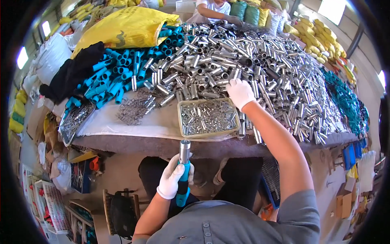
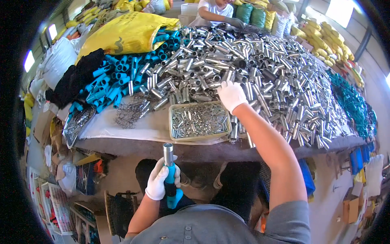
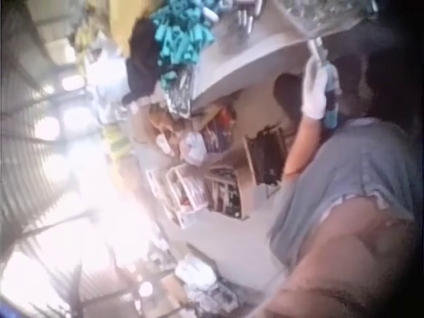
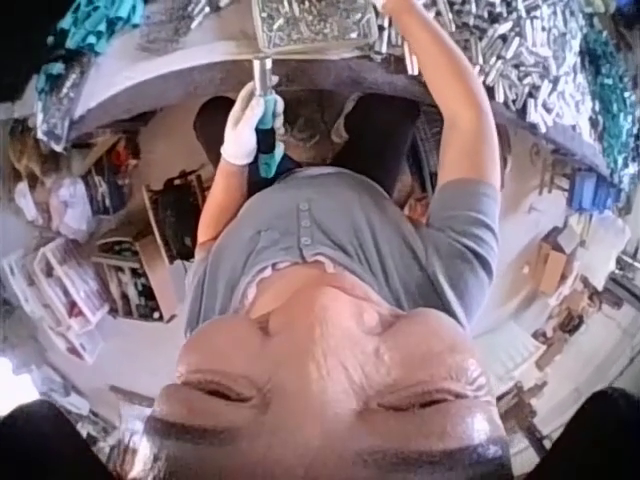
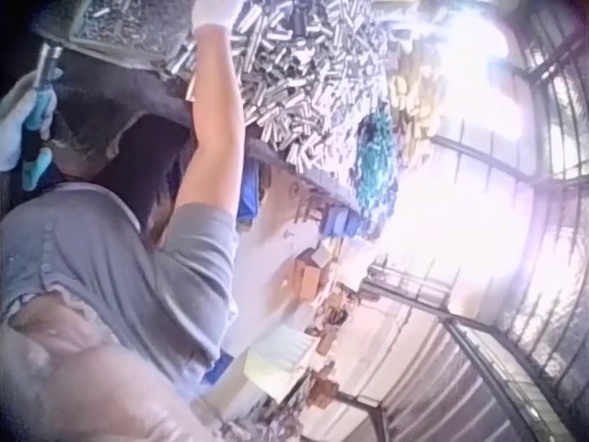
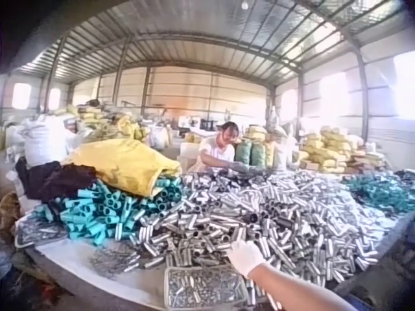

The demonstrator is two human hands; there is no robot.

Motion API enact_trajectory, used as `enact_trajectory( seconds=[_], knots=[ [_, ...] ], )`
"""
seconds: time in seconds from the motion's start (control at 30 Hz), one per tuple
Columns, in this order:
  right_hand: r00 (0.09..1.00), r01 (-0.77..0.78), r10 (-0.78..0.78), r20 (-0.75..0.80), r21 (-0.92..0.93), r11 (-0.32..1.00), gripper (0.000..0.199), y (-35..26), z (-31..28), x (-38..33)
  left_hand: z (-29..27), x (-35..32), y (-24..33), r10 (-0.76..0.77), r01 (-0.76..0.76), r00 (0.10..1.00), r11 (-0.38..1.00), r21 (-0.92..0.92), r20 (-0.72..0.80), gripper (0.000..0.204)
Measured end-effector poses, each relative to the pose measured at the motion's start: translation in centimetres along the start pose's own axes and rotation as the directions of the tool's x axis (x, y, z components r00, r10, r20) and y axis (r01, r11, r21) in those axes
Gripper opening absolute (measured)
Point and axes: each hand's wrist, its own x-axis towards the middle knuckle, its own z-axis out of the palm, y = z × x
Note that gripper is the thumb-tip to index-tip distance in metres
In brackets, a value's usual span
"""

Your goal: Assemble metal tubes with plastic handles and small metal pins to create hardware components.

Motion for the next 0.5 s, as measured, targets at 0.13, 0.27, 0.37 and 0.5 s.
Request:
enact_trajectory(
  seconds=[0.13, 0.27, 0.37, 0.5],
  knots=[
    [0.999, -0.016, 0.013, -0.053, -0.056, 0.998, 0.013, 0.0, 1.2, -0.4, -0.1, 0.6, -0.2, -0.001, 0.0, 1.0, 0.999, 0.039, 0.029, 0.06],
    [0.977, -0.184, 0.209, -0.03, 0.37, 0.911, 0.015, 1.3, -2.6, -1.7, -0.4, 1.3, -0.3, -0.006, 0.001, 0.997, 0.998, 0.057, 0.083, 0.062],
    [0.992, -0.125, 0.084, 0.097, 0.874, 0.469, 0.017, 0.0, -9.8, -3.7, -0.5, 1.7, -0.3, -0.027, 0.022, 0.997, 0.997, 0.072, 0.071, 0.064],
    [0.958, 0.182, -0.248, -0.142, 0.972, 0.146, 0.018, -1.9, -13.2, -6.1, -0.3, 2.7, -0.6, -0.052, 0.028, 0.981, 0.991, 0.13, 0.189, 0.068]
  ],
)
